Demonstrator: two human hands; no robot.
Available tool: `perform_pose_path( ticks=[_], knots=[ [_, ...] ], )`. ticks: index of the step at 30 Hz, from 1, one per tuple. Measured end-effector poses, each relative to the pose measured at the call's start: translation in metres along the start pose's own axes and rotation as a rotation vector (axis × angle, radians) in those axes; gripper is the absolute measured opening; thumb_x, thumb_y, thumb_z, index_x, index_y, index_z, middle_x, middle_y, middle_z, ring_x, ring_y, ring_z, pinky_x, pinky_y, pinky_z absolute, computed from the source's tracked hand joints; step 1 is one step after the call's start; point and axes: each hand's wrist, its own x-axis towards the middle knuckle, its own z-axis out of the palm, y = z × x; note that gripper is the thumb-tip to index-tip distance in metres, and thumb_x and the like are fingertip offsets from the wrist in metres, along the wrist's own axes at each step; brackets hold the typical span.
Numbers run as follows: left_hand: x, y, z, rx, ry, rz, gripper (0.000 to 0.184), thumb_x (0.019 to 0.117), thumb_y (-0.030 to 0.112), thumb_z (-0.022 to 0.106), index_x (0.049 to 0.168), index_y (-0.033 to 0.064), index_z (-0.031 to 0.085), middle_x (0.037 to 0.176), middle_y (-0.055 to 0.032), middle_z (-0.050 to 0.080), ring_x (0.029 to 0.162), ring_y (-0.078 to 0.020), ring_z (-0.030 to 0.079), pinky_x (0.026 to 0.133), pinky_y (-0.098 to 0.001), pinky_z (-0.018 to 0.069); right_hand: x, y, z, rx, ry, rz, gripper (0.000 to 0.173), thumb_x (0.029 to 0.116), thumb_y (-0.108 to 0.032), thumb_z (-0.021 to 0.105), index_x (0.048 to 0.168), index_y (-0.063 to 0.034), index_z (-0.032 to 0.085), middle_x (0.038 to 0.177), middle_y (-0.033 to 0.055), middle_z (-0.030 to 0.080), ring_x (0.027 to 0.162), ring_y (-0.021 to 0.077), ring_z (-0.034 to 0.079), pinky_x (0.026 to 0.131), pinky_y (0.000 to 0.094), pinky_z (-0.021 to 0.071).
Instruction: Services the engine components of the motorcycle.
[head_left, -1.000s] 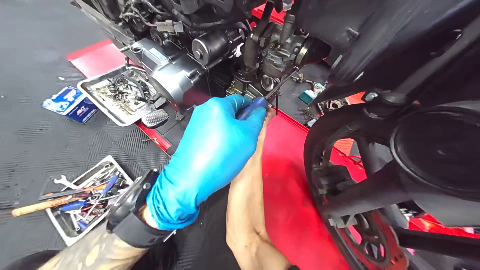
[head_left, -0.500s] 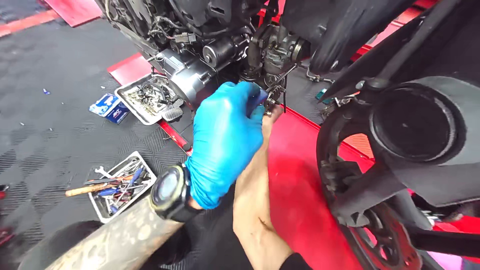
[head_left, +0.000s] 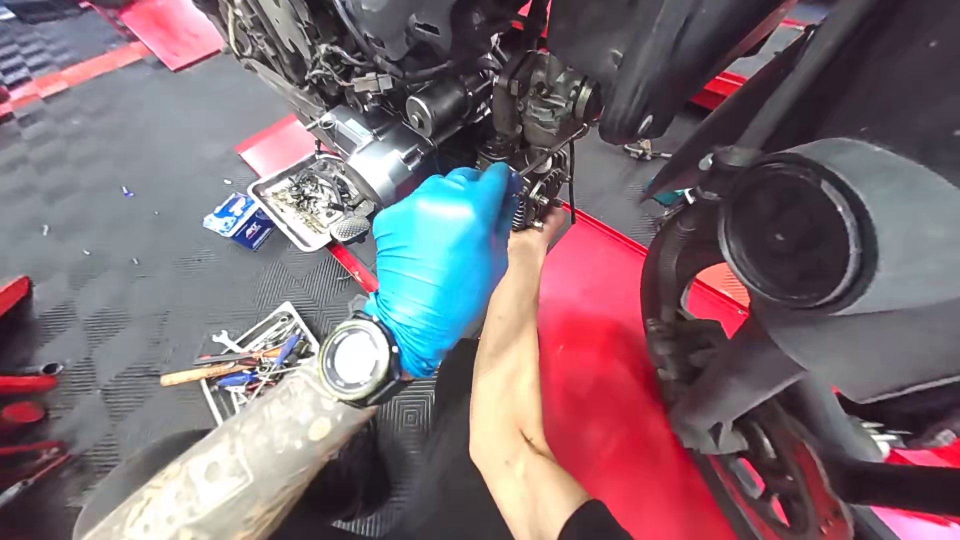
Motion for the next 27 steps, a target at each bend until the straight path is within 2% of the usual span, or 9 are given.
perform_pose_path(
  ticks=[2, 7, 11, 13, 15, 17, 19, 23, 27],
  knots=[
    [0.009, -0.001, -0.014, -0.360, -0.206, -0.300, 0.026, 0.1038, 0.041, 0.059, 0.111, 0.0239, 0.077, 0.091, 0.0072, 0.075, 0.069, -0.0054, 0.068, 0.056, -0.0293, 0.0545, 0.007, 0.004, -0.007, 0.046, -0.019, 0.026, 0.044, 0.1054, -0.042, 0.025, 0.093, -0.0140, 0.057, 0.073, 0.0026, 0.063, 0.068, 0.0147, 0.066, 0.061, 0.0383, 0.0580],
    [0.041, -0.035, -0.028, -1.276, -0.798, -0.847, 0.039, 0.1092, 0.039, 0.038, 0.115, 0.0128, 0.067, 0.090, -0.0047, 0.072, 0.055, -0.0068, 0.059, 0.042, -0.0187, 0.0432, 0.020, 0.008, -0.022, 0.143, -0.094, 0.110, 0.055, 0.1000, -0.055, 0.024, 0.102, -0.0131, 0.059, 0.085, 0.0065, 0.066, 0.082, 0.0197, 0.067, 0.072, 0.0465, 0.0575],
    [0.034, -0.024, -0.028, -0.828, -0.611, -0.432, 0.031, 0.1091, 0.027, 0.049, 0.105, 0.0118, 0.076, 0.076, 0.0020, 0.068, 0.046, -0.0035, 0.046, 0.038, -0.0177, 0.0350, 0.017, 0.007, -0.017, 0.115, -0.047, 0.101, 0.054, 0.1014, -0.054, 0.023, 0.101, -0.0128, 0.058, 0.084, 0.0063, 0.065, 0.079, 0.0193, 0.066, 0.069, 0.0462, 0.0570],
    [0.022, -0.013, -0.021, -0.204, -0.284, -0.016, 0.023, 0.1043, 0.026, 0.058, 0.114, 0.0221, 0.078, 0.083, 0.0031, 0.073, 0.065, -0.0105, 0.064, 0.052, -0.0312, 0.0487, 0.014, 0.006, -0.015, 0.131, -0.031, 0.085, 0.050, 0.1020, -0.050, 0.025, 0.098, -0.0127, 0.058, 0.079, 0.0052, 0.064, 0.074, 0.0177, 0.066, 0.065, 0.0432, 0.0571],
    [0.013, -0.008, -0.012, 0.171, -0.060, 0.258, 0.034, 0.0971, 0.019, 0.058, 0.127, 0.0130, 0.073, 0.096, -0.0118, 0.075, 0.080, -0.0321, 0.071, 0.055, -0.0481, 0.0502, 0.007, 0.003, -0.009, 0.168, -0.002, 0.085, 0.047, 0.1032, -0.047, 0.028, 0.095, -0.0127, 0.059, 0.076, 0.0046, 0.064, 0.070, 0.0160, 0.067, 0.063, 0.0400, 0.0578],
    [0.011, -0.006, -0.011, 0.112, -0.065, 0.183, 0.032, 0.0973, 0.024, 0.061, 0.126, 0.0167, 0.073, 0.099, -0.0082, 0.075, 0.088, -0.0288, 0.072, 0.062, -0.0485, 0.0527, 0.006, 0.003, -0.010, 0.155, -0.009, 0.070, 0.047, 0.1040, -0.047, 0.027, 0.093, -0.0130, 0.058, 0.074, 0.0036, 0.064, 0.068, 0.0148, 0.066, 0.061, 0.0380, 0.0576],
    [0.019, -0.006, -0.020, -0.252, -0.244, -0.162, 0.021, 0.1010, 0.037, 0.061, 0.111, 0.0263, 0.076, 0.089, 0.0075, 0.075, 0.073, -0.0070, 0.069, 0.059, -0.0331, 0.0550, 0.010, 0.006, -0.014, 0.134, -0.048, 0.055, 0.049, 0.1038, -0.047, 0.026, 0.093, -0.0123, 0.059, 0.075, 0.0043, 0.065, 0.069, 0.0160, 0.067, 0.061, 0.0396, 0.0579],
    [0.046, -0.024, -0.028, -1.170, -0.778, -0.818, 0.057, 0.1098, 0.052, 0.025, 0.117, 0.0128, 0.066, 0.084, -0.0054, 0.073, 0.051, -0.0095, 0.059, 0.038, -0.0221, 0.0435, 0.018, 0.008, -0.020, 0.150, -0.090, 0.087, 0.052, 0.1009, -0.051, 0.024, 0.098, -0.0121, 0.059, 0.080, 0.0069, 0.065, 0.076, 0.0195, 0.067, 0.067, 0.0454, 0.0569],
    [0.040, -0.030, -0.020, -0.973, -0.794, -0.555, 0.039, 0.1118, 0.033, 0.039, 0.110, 0.0112, 0.071, 0.080, 0.0005, 0.067, 0.044, -0.0039, 0.043, 0.036, -0.0174, 0.0325, 0.013, 0.007, -0.016, 0.104, -0.040, 0.067, 0.052, 0.1038, -0.051, 0.024, 0.100, -0.0125, 0.058, 0.082, 0.0065, 0.065, 0.077, 0.0188, 0.067, 0.068, 0.0450, 0.0577]
  ],
)
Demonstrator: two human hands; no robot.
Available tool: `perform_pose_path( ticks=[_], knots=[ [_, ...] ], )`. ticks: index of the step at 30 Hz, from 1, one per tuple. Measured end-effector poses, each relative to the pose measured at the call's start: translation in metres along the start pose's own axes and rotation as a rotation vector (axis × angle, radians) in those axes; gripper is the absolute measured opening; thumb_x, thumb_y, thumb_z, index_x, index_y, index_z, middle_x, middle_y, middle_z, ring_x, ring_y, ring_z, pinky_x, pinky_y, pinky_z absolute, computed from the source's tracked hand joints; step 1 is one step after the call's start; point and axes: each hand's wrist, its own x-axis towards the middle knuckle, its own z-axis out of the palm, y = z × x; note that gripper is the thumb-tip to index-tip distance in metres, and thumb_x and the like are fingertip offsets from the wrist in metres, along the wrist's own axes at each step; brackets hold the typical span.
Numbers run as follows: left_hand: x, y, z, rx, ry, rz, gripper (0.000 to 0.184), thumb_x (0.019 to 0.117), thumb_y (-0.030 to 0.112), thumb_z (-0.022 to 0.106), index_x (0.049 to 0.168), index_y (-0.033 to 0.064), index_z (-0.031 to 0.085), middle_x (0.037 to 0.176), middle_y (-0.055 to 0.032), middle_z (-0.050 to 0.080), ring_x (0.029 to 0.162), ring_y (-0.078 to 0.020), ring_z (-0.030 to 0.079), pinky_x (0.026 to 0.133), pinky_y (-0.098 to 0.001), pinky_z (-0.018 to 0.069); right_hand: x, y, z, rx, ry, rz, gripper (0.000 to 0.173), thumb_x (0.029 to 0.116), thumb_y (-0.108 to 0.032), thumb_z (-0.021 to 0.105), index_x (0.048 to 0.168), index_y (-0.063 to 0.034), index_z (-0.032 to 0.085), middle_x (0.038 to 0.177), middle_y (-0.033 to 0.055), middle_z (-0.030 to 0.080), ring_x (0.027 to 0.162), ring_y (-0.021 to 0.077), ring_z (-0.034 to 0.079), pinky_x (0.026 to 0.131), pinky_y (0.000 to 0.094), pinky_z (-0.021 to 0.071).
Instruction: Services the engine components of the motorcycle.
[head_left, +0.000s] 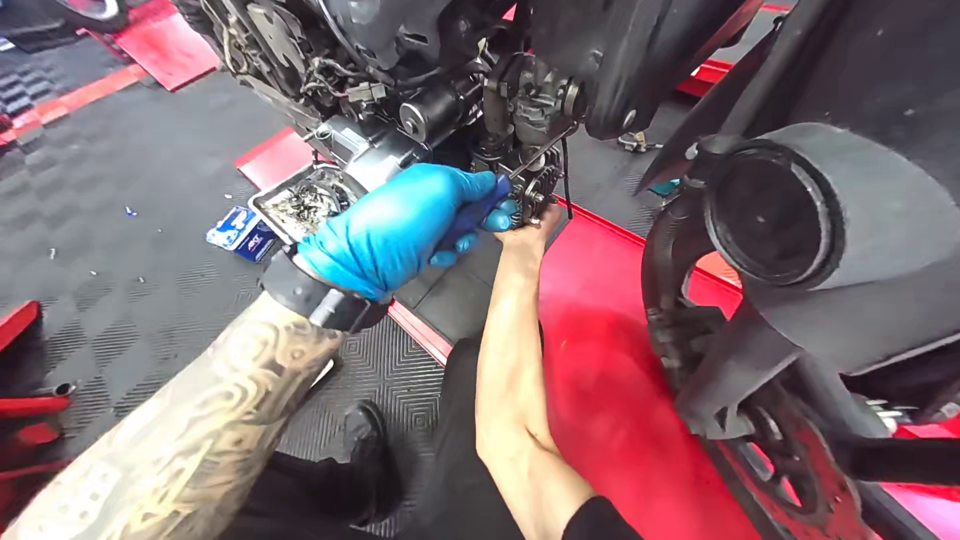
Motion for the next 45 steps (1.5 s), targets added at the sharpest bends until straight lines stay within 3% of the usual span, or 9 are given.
perform_pose_path(
  ticks=[5, 8, 14, 22, 29, 34, 38, 41, 45],
  knots=[
    [-0.004, -0.027, 0.044, 1.252, 0.784, 0.610, 0.032, 0.1012, 0.029, 0.057, 0.123, 0.0133, 0.074, 0.089, -0.0126, 0.074, 0.074, -0.0325, 0.071, 0.052, -0.0481, 0.0487, -0.015, -0.003, 0.017, -0.107, 0.017, -0.109, 0.042, 0.1068, -0.034, 0.024, 0.086, -0.0146, 0.055, 0.066, -0.0005, 0.060, 0.060, 0.0106, 0.062, 0.056, 0.0320, 0.0557],
    [-0.015, -0.013, 0.035, 0.602, 0.571, 0.325, 0.023, 0.1038, 0.036, 0.058, 0.110, 0.0253, 0.078, 0.084, 0.0042, 0.074, 0.065, -0.0093, 0.065, 0.052, -0.0323, 0.0504, -0.006, -0.002, 0.009, -0.071, -0.010, -0.069, 0.045, 0.1056, -0.040, 0.025, 0.088, -0.0139, 0.057, 0.068, 0.0018, 0.062, 0.063, 0.0133, 0.064, 0.057, 0.0360, 0.0567],
    [0.003, 0.003, -0.009, -0.479, -0.052, -0.219, 0.045, 0.1074, 0.042, 0.034, 0.115, 0.0110, 0.066, 0.088, -0.0045, 0.073, 0.048, -0.0053, 0.054, 0.037, -0.0187, 0.0397, 0.003, 0.002, -0.003, -0.014, -0.001, 0.018, 0.054, 0.1014, -0.056, 0.024, 0.100, -0.0135, 0.058, 0.084, 0.0065, 0.064, 0.081, 0.0195, 0.066, 0.071, 0.0469, 0.0567],
    [-0.002, -0.038, 0.040, 1.294, 0.801, 0.775, 0.033, 0.0993, 0.020, 0.060, 0.128, 0.0098, 0.073, 0.101, -0.0123, 0.077, 0.082, -0.0327, 0.071, 0.058, -0.0469, 0.0506, -0.013, -0.003, 0.015, -0.060, 0.055, -0.059, 0.042, 0.1073, -0.039, 0.024, 0.092, -0.0150, 0.055, 0.071, 0.0004, 0.060, 0.065, 0.0116, 0.063, 0.059, 0.0335, 0.0564],
    [-0.010, -0.006, 0.016, 0.131, 0.336, 0.073, 0.053, 0.1092, 0.054, 0.037, 0.103, 0.0148, 0.072, 0.072, -0.0015, 0.068, 0.049, -0.0106, 0.057, 0.041, -0.0259, 0.0425, 0.002, 0.000, 0.001, -0.008, 0.015, -0.025, 0.048, 0.1029, -0.047, 0.025, 0.096, -0.0119, 0.057, 0.077, 0.0054, 0.063, 0.072, 0.0179, 0.065, 0.064, 0.0430, 0.0567],
    [0.009, 0.008, -0.016, -0.258, -0.127, -0.196, 0.042, 0.1105, 0.034, 0.034, 0.111, 0.0094, 0.068, 0.080, -0.0038, 0.067, 0.050, -0.0064, 0.051, 0.040, -0.0184, 0.0370, 0.002, -0.001, -0.001, 0.035, -0.030, 0.025, 0.051, 0.1028, -0.050, 0.024, 0.097, -0.0123, 0.057, 0.078, 0.0066, 0.064, 0.073, 0.0188, 0.066, 0.064, 0.0437, 0.0568],
    [-0.012, -0.005, 0.015, 0.443, 0.301, 0.225, 0.038, 0.1081, 0.039, 0.052, 0.088, 0.0154, 0.075, 0.063, 0.0024, 0.060, 0.045, -0.0092, 0.048, 0.039, -0.0254, 0.0357, -0.004, -0.003, 0.008, 0.009, 0.027, 0.005, 0.045, 0.1038, -0.045, 0.027, 0.094, -0.0122, 0.057, 0.075, 0.0049, 0.063, 0.069, 0.0169, 0.065, 0.061, 0.0407, 0.0569],
    [-0.007, -0.027, 0.039, 1.211, 0.763, 0.669, 0.024, 0.1022, 0.025, 0.056, 0.108, 0.0104, 0.074, 0.084, -0.0107, 0.071, 0.075, -0.0310, 0.070, 0.054, -0.0471, 0.0497, -0.021, -0.008, 0.025, -0.055, 0.123, -0.052, 0.035, 0.1060, -0.034, 0.030, 0.093, -0.0130, 0.055, 0.070, 0.0015, 0.060, 0.063, 0.0125, 0.063, 0.058, 0.0344, 0.0560],
    [-0.012, -0.024, 0.042, 0.882, 0.731, 0.549, 0.022, 0.1003, 0.032, 0.063, 0.113, 0.0210, 0.078, 0.091, 0.0004, 0.076, 0.078, -0.0147, 0.071, 0.060, -0.0379, 0.0545, -0.017, -0.005, 0.025, -0.042, 0.102, -0.017, 0.040, 0.1054, -0.041, 0.028, 0.093, -0.0147, 0.055, 0.071, 0.0009, 0.059, 0.063, 0.0120, 0.062, 0.057, 0.0341, 0.0555]
  ],
)
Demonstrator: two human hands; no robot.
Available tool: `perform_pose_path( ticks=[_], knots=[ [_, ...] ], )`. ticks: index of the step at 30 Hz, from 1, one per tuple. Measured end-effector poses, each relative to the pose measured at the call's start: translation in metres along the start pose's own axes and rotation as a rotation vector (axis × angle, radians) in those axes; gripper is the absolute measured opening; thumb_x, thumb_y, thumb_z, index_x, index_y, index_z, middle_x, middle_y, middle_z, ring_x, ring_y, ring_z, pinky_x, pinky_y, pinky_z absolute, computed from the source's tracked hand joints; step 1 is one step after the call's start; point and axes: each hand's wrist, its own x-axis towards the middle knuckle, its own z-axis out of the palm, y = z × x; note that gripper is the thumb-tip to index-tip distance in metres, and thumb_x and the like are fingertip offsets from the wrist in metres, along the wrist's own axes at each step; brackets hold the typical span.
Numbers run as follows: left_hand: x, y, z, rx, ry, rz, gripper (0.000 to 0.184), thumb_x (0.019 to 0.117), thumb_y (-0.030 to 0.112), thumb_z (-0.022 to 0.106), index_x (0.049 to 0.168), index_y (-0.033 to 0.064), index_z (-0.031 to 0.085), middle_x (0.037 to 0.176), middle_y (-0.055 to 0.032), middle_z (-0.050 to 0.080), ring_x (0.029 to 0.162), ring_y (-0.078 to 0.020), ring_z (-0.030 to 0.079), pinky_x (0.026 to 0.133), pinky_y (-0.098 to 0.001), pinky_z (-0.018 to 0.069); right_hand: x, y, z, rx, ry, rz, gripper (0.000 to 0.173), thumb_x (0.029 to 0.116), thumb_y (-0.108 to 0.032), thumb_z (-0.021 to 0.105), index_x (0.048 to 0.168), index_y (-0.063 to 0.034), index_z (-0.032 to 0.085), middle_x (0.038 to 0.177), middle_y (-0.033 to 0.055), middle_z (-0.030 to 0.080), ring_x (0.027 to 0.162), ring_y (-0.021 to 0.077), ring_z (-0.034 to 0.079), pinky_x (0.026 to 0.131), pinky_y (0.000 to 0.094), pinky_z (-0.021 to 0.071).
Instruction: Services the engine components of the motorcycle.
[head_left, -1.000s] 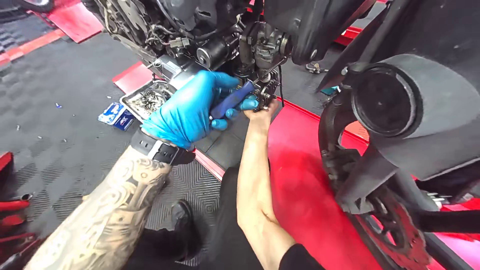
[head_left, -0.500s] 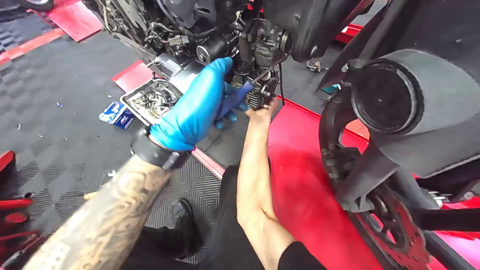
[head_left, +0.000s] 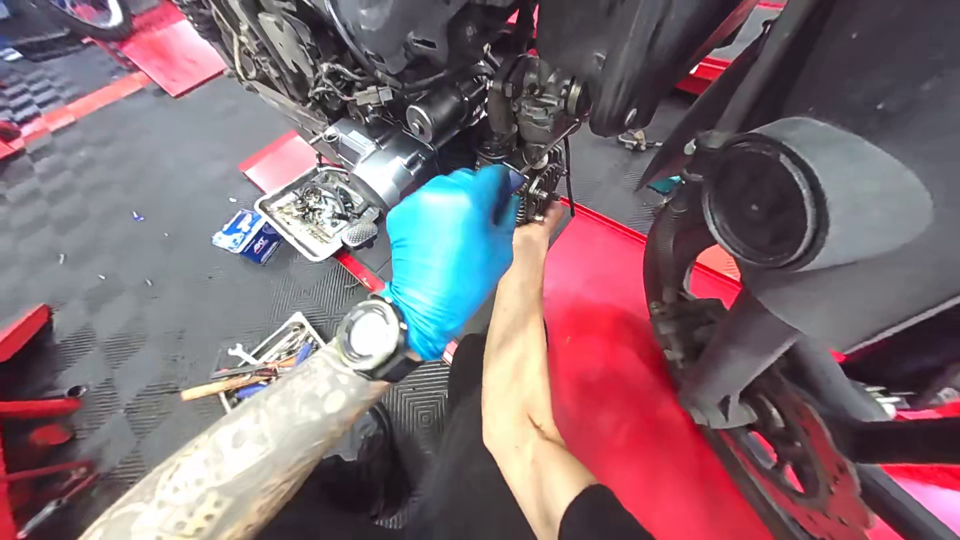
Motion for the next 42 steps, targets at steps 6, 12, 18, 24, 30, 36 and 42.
perform_pose_path(
  ticks=[6, 12, 18, 24, 30, 36, 42],
  knots=[
    [0.037, -0.029, -0.021, -1.316, -0.861, -0.821, 0.060, 0.1067, 0.059, 0.029, 0.113, 0.0131, 0.068, 0.085, -0.0015, 0.069, 0.044, -0.0012, 0.045, 0.036, -0.0151, 0.0338, 0.022, 0.006, -0.023, 0.074, -0.117, 0.045, 0.054, 0.1014, -0.055, 0.023, 0.098, -0.0136, 0.058, 0.079, 0.0051, 0.064, 0.074, 0.0181, 0.065, 0.065, 0.0434, 0.0566],
    [0.014, -0.003, -0.001, 0.028, -0.249, 0.003, 0.025, 0.1055, 0.030, 0.054, 0.099, 0.0146, 0.073, 0.072, -0.0040, 0.066, 0.059, -0.0208, 0.063, 0.048, -0.0400, 0.0480, -0.005, -0.002, 0.003, 0.007, -0.001, -0.035, 0.038, 0.1062, -0.035, 0.027, 0.092, -0.0132, 0.054, 0.069, 0.0013, 0.059, 0.062, 0.0116, 0.062, 0.057, 0.0331, 0.0555],
    [0.009, -0.012, -0.008, -0.443, -0.238, -0.282, 0.029, 0.1047, 0.039, 0.058, 0.109, 0.0190, 0.078, 0.077, 0.0015, 0.071, 0.054, -0.0095, 0.058, 0.045, -0.0288, 0.0451, 0.020, 0.007, -0.019, 0.043, -0.105, -0.017, 0.052, 0.1048, -0.049, 0.022, 0.095, -0.0128, 0.058, 0.075, 0.0043, 0.063, 0.069, 0.0161, 0.065, 0.061, 0.0391, 0.0570],
    [0.041, -0.034, -0.014, -1.273, -0.905, -0.787, 0.045, 0.1094, 0.044, 0.037, 0.112, 0.0097, 0.067, 0.076, 0.0014, 0.061, 0.041, -0.0006, 0.039, 0.034, -0.0141, 0.0312, 0.017, 0.006, -0.019, 0.079, -0.071, 0.024, 0.048, 0.1035, -0.050, 0.026, 0.096, -0.0137, 0.057, 0.078, 0.0046, 0.064, 0.073, 0.0172, 0.066, 0.064, 0.0417, 0.0572],
    [0.014, -0.014, 0.004, 0.220, -0.162, 0.191, 0.023, 0.1020, 0.027, 0.056, 0.105, 0.0099, 0.071, 0.082, -0.0108, 0.069, 0.071, -0.0303, 0.070, 0.054, -0.0499, 0.0518, 0.022, 0.007, -0.024, 0.090, -0.133, -0.003, 0.051, 0.1044, -0.049, 0.023, 0.094, -0.0125, 0.058, 0.075, 0.0053, 0.064, 0.069, 0.0169, 0.065, 0.060, 0.0396, 0.0571],
    [0.026, -0.022, -0.014, -0.843, -0.594, -0.604, 0.038, 0.1073, 0.040, 0.045, 0.099, 0.0150, 0.072, 0.072, 0.0034, 0.064, 0.048, -0.0038, 0.048, 0.041, -0.0182, 0.0368, 0.024, 0.008, -0.026, 0.079, -0.125, 0.034, 0.052, 0.1029, -0.053, 0.025, 0.097, -0.0127, 0.058, 0.079, 0.0057, 0.063, 0.074, 0.0187, 0.065, 0.066, 0.0441, 0.0568],
    [0.034, -0.024, -0.018, -1.028, -0.761, -0.605, 0.039, 0.1113, 0.037, 0.039, 0.106, 0.0106, 0.067, 0.073, 0.0024, 0.057, 0.047, -0.0029, 0.045, 0.038, -0.0157, 0.0373, 0.024, 0.007, -0.024, 0.080, -0.109, 0.047, 0.050, 0.1028, -0.052, 0.027, 0.097, -0.0132, 0.058, 0.080, 0.0056, 0.063, 0.074, 0.0184, 0.065, 0.065, 0.0434, 0.0566]
  ],
)
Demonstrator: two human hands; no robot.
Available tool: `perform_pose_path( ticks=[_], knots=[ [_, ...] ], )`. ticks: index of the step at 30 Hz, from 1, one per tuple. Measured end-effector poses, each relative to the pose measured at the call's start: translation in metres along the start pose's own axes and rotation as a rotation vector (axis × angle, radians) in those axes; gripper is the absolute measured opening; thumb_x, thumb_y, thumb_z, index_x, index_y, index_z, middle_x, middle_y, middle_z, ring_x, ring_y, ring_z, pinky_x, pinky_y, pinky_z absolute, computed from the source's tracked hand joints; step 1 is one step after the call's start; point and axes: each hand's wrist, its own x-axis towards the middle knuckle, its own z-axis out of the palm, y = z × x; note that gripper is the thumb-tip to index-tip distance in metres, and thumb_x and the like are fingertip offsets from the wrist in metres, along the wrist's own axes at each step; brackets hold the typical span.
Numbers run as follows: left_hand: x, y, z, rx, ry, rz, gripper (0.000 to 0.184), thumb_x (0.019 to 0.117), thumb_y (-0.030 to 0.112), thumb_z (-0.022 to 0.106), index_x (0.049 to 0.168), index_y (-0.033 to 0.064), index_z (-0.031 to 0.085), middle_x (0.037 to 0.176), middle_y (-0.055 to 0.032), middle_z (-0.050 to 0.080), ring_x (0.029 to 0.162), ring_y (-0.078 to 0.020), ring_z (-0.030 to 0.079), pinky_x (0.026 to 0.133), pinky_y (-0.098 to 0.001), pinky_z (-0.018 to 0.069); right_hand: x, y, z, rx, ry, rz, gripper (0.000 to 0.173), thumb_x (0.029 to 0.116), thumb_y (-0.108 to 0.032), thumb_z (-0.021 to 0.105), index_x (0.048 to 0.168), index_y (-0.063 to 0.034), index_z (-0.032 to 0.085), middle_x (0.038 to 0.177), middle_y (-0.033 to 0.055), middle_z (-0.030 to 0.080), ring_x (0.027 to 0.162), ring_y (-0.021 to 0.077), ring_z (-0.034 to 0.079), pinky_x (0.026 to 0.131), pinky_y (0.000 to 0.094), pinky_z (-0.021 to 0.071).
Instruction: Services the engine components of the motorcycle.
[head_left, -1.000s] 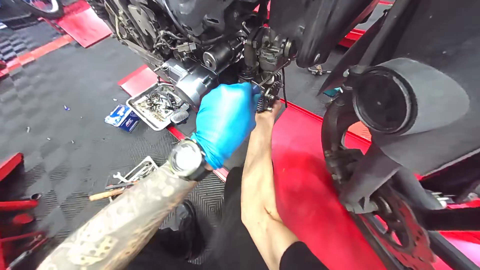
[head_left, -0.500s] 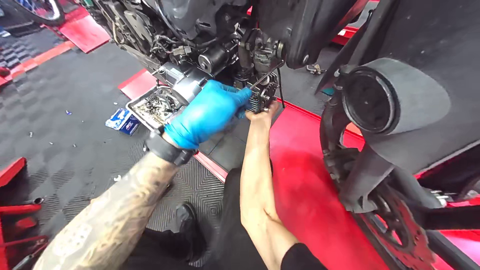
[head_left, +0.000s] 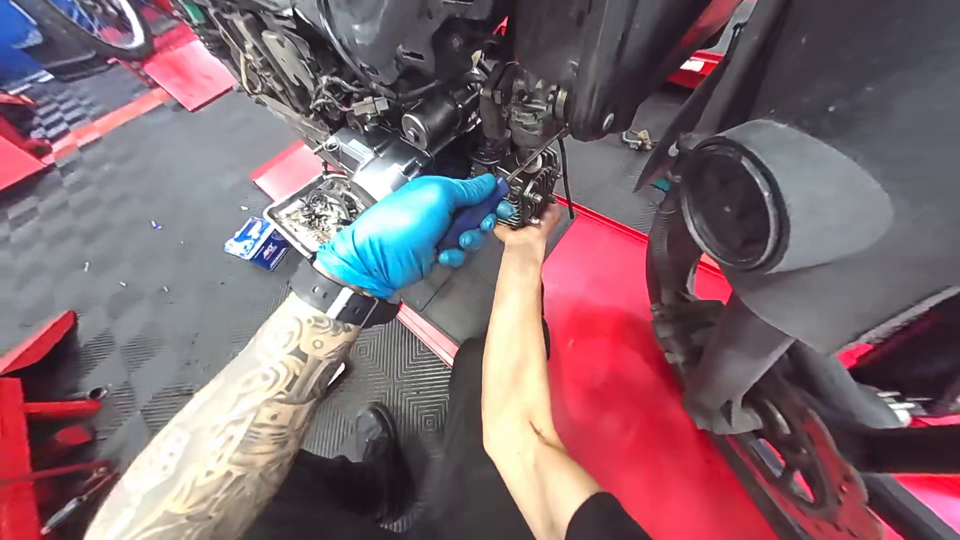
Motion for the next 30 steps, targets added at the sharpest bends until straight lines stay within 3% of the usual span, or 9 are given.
perform_pose_path(
  ticks=[2, 6, 9, 12, 15, 19, 22, 25, 30],
  knots=[
    [-0.003, -0.001, 0.009, 0.632, 0.280, 0.289, 0.037, 0.1099, 0.033, 0.048, 0.091, 0.0129, 0.072, 0.063, 0.0005, 0.058, 0.044, -0.0097, 0.046, 0.037, -0.0244, 0.0340, -0.001, 0.000, 0.001, -0.024, -0.005, -0.007, 0.053, 0.1026, -0.053, 0.023, 0.095, -0.0130, 0.058, 0.078, 0.0056, 0.064, 0.072, 0.0184, 0.065, 0.063, 0.0433, 0.0567],
    [0.006, -0.022, 0.017, 1.429, 0.696, 0.756, 0.028, 0.1029, 0.029, 0.056, 0.108, 0.0067, 0.073, 0.091, -0.0145, 0.068, 0.075, -0.0322, 0.070, 0.057, -0.0489, 0.0532, -0.003, 0.000, 0.004, -0.060, 0.009, -0.034, 0.053, 0.1035, -0.051, 0.022, 0.096, -0.0127, 0.058, 0.078, 0.0060, 0.064, 0.072, 0.0185, 0.065, 0.064, 0.0434, 0.0564],
    [-0.003, -0.016, 0.021, 0.820, 0.611, 0.464, 0.023, 0.1010, 0.036, 0.063, 0.106, 0.0206, 0.079, 0.084, 0.0031, 0.073, 0.067, -0.0087, 0.065, 0.056, -0.0303, 0.0514, -0.001, 0.001, 0.005, -0.035, -0.007, -0.033, 0.052, 0.1035, -0.050, 0.022, 0.097, -0.0121, 0.057, 0.079, 0.0061, 0.064, 0.074, 0.0188, 0.066, 0.064, 0.0438, 0.0570],
    [0.002, -0.003, -0.003, -0.065, 0.093, -0.069, 0.046, 0.1075, 0.052, 0.040, 0.110, 0.0168, 0.071, 0.087, 0.0011, 0.071, 0.050, -0.0025, 0.051, 0.041, -0.0166, 0.0380, -0.001, 0.000, 0.000, -0.017, -0.018, -0.038, 0.054, 0.1033, -0.051, 0.022, 0.097, -0.0118, 0.058, 0.079, 0.0069, 0.065, 0.075, 0.0199, 0.066, 0.065, 0.0445, 0.0569],
    [0.012, -0.002, -0.014, -0.186, -0.153, -0.158, 0.056, 0.1096, 0.053, 0.028, 0.111, 0.0111, 0.066, 0.076, 0.0019, 0.060, 0.042, -0.0007, 0.038, 0.035, -0.0142, 0.0304, -0.004, 0.001, 0.005, -0.013, 0.029, -0.041, 0.050, 0.1040, -0.050, 0.025, 0.099, -0.0121, 0.057, 0.081, 0.0063, 0.064, 0.077, 0.0191, 0.066, 0.067, 0.0443, 0.0572],
    [0.008, -0.007, 0.013, 0.829, 0.365, 0.336, 0.044, 0.1105, 0.038, 0.045, 0.085, 0.0134, 0.071, 0.060, -0.0019, 0.057, 0.045, -0.0151, 0.049, 0.040, -0.0310, 0.0380, 0.001, 0.000, 0.001, 0.002, -0.023, -0.005, 0.055, 0.1029, -0.052, 0.022, 0.095, -0.0121, 0.058, 0.078, 0.0067, 0.064, 0.073, 0.0195, 0.065, 0.063, 0.0441, 0.0566],
    [0.014, -0.033, 0.019, 1.446, 0.682, 0.656, 0.036, 0.1068, 0.036, 0.050, 0.105, 0.0046, 0.068, 0.081, -0.0143, 0.067, 0.070, -0.0344, 0.070, 0.054, -0.0509, 0.0525, -0.002, 0.000, -0.001, -0.032, 0.005, -0.028, 0.056, 0.1034, -0.053, 0.020, 0.095, -0.0129, 0.058, 0.077, 0.0054, 0.063, 0.071, 0.0181, 0.065, 0.062, 0.0424, 0.0563],
    [0.005, -0.025, 0.030, 0.959, 0.647, 0.460, 0.034, 0.1028, 0.047, 0.058, 0.101, 0.0186, 0.076, 0.077, 0.0004, 0.071, 0.064, -0.0155, 0.065, 0.053, -0.0396, 0.0500, -0.007, 0.000, 0.007, -0.027, 0.016, -0.071, 0.050, 0.1060, -0.046, 0.023, 0.093, -0.0125, 0.058, 0.073, 0.0043, 0.064, 0.068, 0.0160, 0.066, 0.059, 0.0391, 0.0573],
    [0.013, -0.011, -0.006, -0.311, -0.120, -0.170, 0.056, 0.1080, 0.053, 0.032, 0.108, 0.0103, 0.068, 0.072, 0.0003, 0.059, 0.046, -0.0052, 0.047, 0.039, -0.0186, 0.0397, -0.008, 0.000, 0.007, -0.032, 0.069, -0.057, 0.048, 0.1045, -0.048, 0.025, 0.101, -0.0126, 0.057, 0.083, 0.0059, 0.065, 0.078, 0.0184, 0.066, 0.069, 0.0439, 0.0576]
  ],
)
